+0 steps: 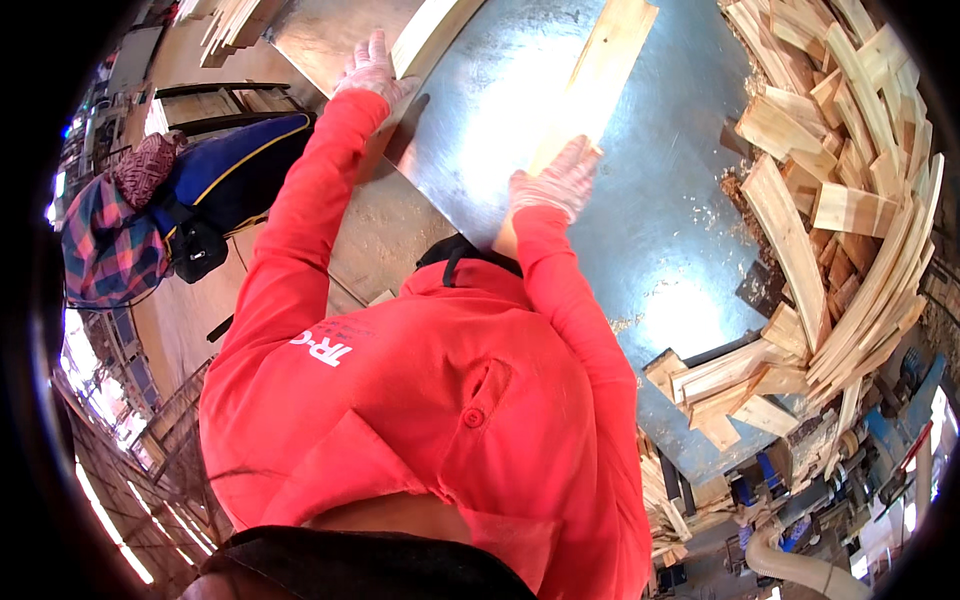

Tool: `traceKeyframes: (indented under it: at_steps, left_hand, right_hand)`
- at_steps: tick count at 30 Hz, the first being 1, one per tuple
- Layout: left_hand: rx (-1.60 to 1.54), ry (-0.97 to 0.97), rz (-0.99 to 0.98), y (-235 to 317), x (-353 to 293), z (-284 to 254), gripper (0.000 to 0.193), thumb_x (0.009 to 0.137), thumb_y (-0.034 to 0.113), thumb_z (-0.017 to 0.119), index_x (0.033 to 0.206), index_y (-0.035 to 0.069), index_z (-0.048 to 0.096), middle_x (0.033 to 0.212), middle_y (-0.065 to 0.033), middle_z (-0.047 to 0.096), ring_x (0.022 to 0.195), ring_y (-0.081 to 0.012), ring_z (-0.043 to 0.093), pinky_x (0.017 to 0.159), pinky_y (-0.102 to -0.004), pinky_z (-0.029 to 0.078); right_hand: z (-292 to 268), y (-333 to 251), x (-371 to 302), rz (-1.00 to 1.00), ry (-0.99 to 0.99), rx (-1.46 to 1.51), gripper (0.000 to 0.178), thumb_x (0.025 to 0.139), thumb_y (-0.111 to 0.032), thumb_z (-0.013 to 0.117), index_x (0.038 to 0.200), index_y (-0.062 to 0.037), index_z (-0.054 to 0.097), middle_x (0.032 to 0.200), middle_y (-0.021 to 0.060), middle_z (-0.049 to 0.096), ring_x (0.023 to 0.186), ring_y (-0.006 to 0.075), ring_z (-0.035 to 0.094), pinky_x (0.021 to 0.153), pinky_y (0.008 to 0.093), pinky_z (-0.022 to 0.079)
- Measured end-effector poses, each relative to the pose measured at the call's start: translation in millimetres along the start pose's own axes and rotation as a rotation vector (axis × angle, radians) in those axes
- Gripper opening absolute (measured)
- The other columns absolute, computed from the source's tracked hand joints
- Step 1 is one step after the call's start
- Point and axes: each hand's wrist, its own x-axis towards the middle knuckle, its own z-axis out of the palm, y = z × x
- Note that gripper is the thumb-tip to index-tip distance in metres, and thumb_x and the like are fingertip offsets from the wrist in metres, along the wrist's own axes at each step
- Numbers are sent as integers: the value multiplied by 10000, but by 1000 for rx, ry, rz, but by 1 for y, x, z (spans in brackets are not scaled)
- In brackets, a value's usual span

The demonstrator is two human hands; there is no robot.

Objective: The person sorts and stacks wooden planks on a metal workbench. They pick up individual pieces of wood, inspect them, and place them into a growing pile on the left side of the table, occasionally moving other pieces aside to clear space.

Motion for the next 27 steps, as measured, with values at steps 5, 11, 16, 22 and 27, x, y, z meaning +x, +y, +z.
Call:
traceKeyframes:
  at_steps: [5,11,16,22,27]
  left_hand:
    - [-942,36,163,65,-79,2,883,790,352,750,1450,13,271,1376,-236,448,1280,-330,450,1030,-443,402]
    - [-1376,-691,18,168,-146,69,822,803,395,718,1433,57,312,1040,-99,565,843,-200,566,705,-343,498]
    - [-1881,-1226,-328,135,-124,79,291,839,153,577,1082,22,484,774,-92,528,640,-226,554,613,-426,509]
    - [-1806,-1538,-212,120,-121,15,773,743,352,746,1311,-57,417,1109,-153,566,995,-283,577,909,-457,479]
    - [-1478,-1153,-43,82,-117,111,565,738,294,710,1162,-39,544,966,-131,642,849,-261,636,799,-407,542]
  right_hand:
    - [-26,50,25,-47,-13,816,1176,594,-163,798,1517,-54,77,1464,201,334,1285,302,439,1081,359,349]
    - [-75,61,23,-107,-365,1398,647,803,-263,658,1370,-20,463,1104,72,617,959,172,583,865,287,478]
    - [-146,185,29,-313,425,6,789,799,-446,683,1422,-55,398,1382,214,469,1269,340,458,1084,420,342]
    - [-239,334,78,112,276,-719,1016,747,-385,720,1524,-134,115,1549,195,216,1431,370,208,1158,518,121]
    - [-253,319,120,57,148,-573,740,813,-338,647,1433,-112,312,1318,225,509,1239,378,489,1025,531,360]
